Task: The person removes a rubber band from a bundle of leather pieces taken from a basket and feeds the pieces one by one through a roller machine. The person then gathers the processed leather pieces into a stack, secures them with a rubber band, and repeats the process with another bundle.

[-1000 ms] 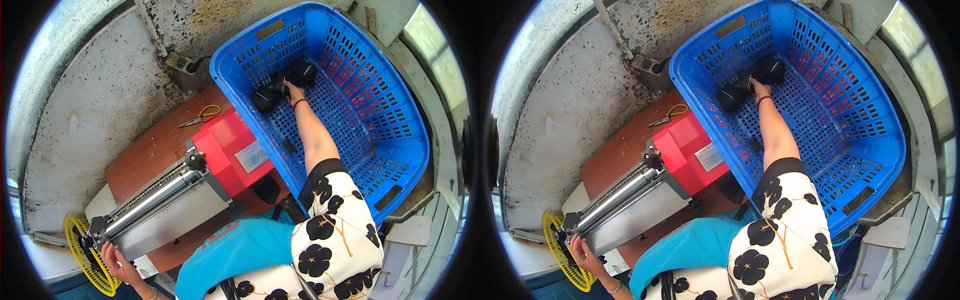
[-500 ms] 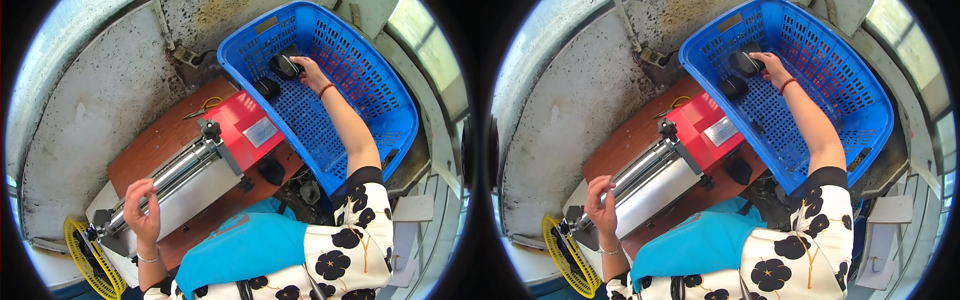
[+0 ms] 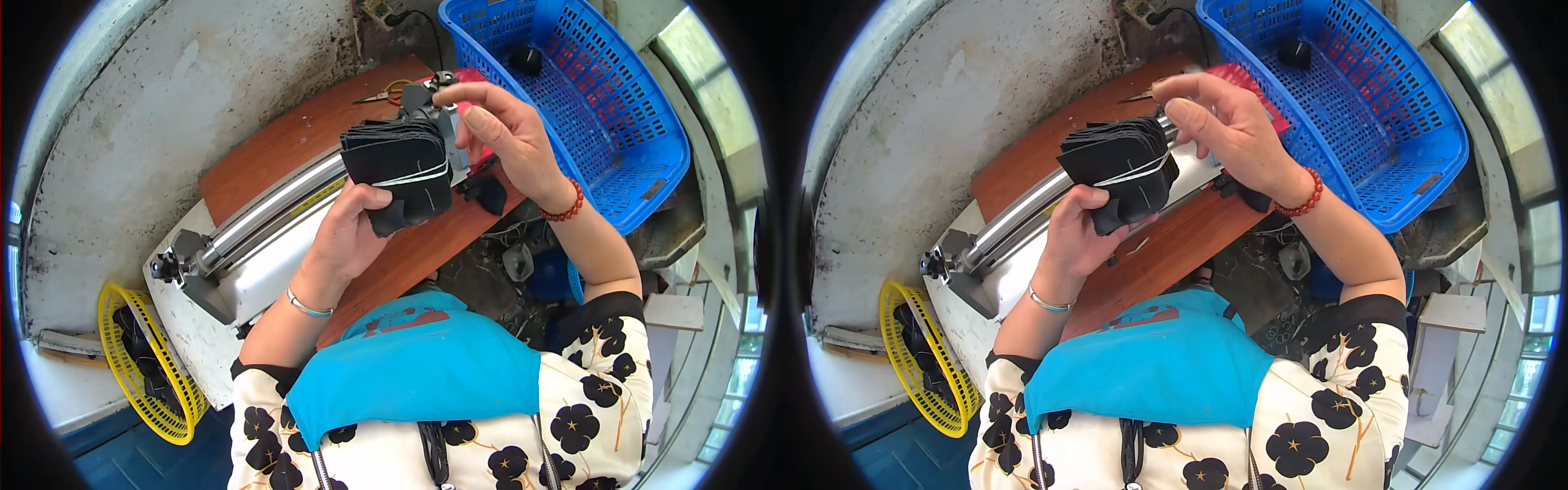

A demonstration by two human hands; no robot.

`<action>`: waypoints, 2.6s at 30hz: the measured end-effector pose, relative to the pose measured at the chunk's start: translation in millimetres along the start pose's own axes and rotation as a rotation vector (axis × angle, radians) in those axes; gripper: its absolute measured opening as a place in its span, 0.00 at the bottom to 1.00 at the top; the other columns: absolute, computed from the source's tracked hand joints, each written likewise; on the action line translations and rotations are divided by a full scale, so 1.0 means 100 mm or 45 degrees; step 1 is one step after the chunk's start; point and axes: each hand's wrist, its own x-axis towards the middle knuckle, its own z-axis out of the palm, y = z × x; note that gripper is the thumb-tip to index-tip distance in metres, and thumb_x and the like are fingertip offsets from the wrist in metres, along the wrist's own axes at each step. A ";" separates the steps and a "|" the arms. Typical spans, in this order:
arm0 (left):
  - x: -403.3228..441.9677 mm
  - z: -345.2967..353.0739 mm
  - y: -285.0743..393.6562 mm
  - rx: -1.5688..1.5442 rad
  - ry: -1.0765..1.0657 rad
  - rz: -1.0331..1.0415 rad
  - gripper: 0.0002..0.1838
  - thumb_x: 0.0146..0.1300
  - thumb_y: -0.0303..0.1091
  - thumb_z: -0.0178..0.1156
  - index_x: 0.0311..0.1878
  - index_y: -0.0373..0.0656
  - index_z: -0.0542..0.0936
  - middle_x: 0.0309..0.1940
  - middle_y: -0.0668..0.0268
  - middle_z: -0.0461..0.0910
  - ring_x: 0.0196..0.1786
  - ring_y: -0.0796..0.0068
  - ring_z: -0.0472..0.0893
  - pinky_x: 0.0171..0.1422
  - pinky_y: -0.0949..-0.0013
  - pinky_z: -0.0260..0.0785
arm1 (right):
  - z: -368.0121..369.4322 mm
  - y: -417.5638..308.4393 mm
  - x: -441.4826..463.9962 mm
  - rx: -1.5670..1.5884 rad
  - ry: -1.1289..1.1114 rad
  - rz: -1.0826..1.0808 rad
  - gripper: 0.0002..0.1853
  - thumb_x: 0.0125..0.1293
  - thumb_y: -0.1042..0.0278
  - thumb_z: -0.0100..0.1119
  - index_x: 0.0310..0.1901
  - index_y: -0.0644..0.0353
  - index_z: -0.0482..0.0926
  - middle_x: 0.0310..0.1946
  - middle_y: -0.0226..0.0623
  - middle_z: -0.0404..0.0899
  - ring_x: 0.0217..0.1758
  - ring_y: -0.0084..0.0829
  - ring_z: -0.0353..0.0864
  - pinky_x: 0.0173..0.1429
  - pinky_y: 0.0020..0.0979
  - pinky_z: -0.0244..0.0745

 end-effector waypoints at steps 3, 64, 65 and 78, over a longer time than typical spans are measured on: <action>-0.31 -0.19 0.00 -0.076 -0.063 -0.081 0.28 0.59 0.35 0.53 0.63 0.35 0.68 0.55 0.50 0.77 0.57 0.55 0.80 0.58 0.52 0.75 | 0.43 0.12 -0.31 -0.503 0.107 -0.349 0.15 0.66 0.67 0.63 0.52 0.62 0.80 0.45 0.35 0.78 0.35 0.16 0.78 0.32 0.18 0.71; -0.43 -0.30 -0.48 0.371 0.047 -0.293 0.27 0.61 0.42 0.59 0.57 0.33 0.72 0.46 0.57 0.80 0.45 0.69 0.82 0.51 0.65 0.76 | 0.72 0.45 -1.26 -0.823 0.426 -0.463 0.11 0.53 0.83 0.66 0.39 0.67 0.80 0.31 0.40 0.80 0.28 0.31 0.80 0.30 0.26 0.74; -0.44 -0.25 -0.47 0.414 0.073 -0.260 0.27 0.61 0.42 0.60 0.57 0.33 0.73 0.46 0.57 0.80 0.45 0.69 0.82 0.53 0.65 0.76 | 0.72 0.44 -1.25 -0.819 0.420 -0.438 0.10 0.53 0.84 0.66 0.37 0.67 0.79 0.30 0.39 0.79 0.26 0.32 0.79 0.29 0.26 0.73; -0.53 -0.19 -0.51 0.413 0.143 -0.307 0.24 0.59 0.42 0.63 0.53 0.37 0.76 0.44 0.62 0.81 0.42 0.75 0.79 0.46 0.71 0.72 | 0.72 0.49 -1.32 -0.836 0.447 -0.495 0.11 0.51 0.83 0.66 0.38 0.67 0.79 0.34 0.43 0.81 0.28 0.34 0.81 0.30 0.28 0.75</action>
